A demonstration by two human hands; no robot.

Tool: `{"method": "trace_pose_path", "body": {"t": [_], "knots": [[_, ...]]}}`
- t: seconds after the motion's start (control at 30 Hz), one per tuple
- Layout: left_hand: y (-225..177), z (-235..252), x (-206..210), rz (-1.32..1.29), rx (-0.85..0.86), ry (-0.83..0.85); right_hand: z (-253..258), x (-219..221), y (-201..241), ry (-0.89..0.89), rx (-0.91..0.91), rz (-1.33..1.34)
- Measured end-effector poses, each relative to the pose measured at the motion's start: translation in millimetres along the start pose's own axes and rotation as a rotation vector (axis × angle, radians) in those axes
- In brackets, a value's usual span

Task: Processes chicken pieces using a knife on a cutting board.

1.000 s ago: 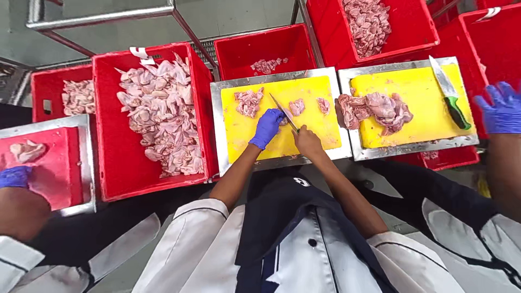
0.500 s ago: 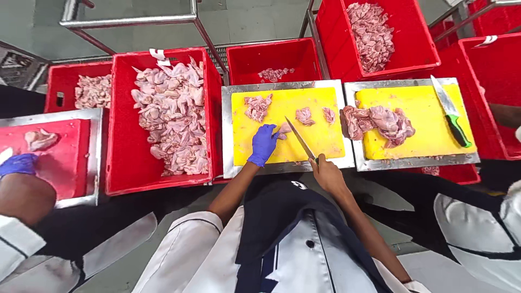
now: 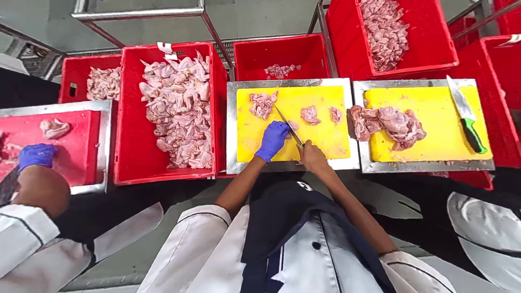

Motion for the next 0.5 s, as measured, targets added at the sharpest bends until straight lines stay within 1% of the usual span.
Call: {"method": "trace_pose_path", "body": {"t": [0.1,0.17,0.23,0.33,0.37,0.43,0.5], "knots": [[-1,-5,3,0.130,-0.036,-0.026,-21,0,-51,0.057,0.010,-0.035],[-5,-9,4,0.171,-0.073,-0.032,-27,-7,-81,0.103,-0.006,-0.062],[-10,-11,5,0.179,-0.106,-0.073,-29,-18,-99,0.038,-0.006,-0.038],[-25,1,8,0.094,-0.160,-0.153,-38,-33,-113,-0.152,0.023,0.135],[-33,12,8,0.053,-0.181,-0.146,-43,-35,-119,-0.189,0.033,0.183],[-52,41,14,-0.027,-0.240,-0.060,-51,-31,-133,-0.224,0.060,0.269],[-71,73,30,0.011,-0.275,0.040,-55,-18,-149,-0.227,0.102,0.334]]}}
Point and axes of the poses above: each hand's wrist, its own z-axis towards the middle knuckle, its own x-axis out of the palm, y = z × x, the point moved 2 cm from there along z, towards the middle knuckle, and after that the axes turned 3 degrees about x, right-handed, at the moved point
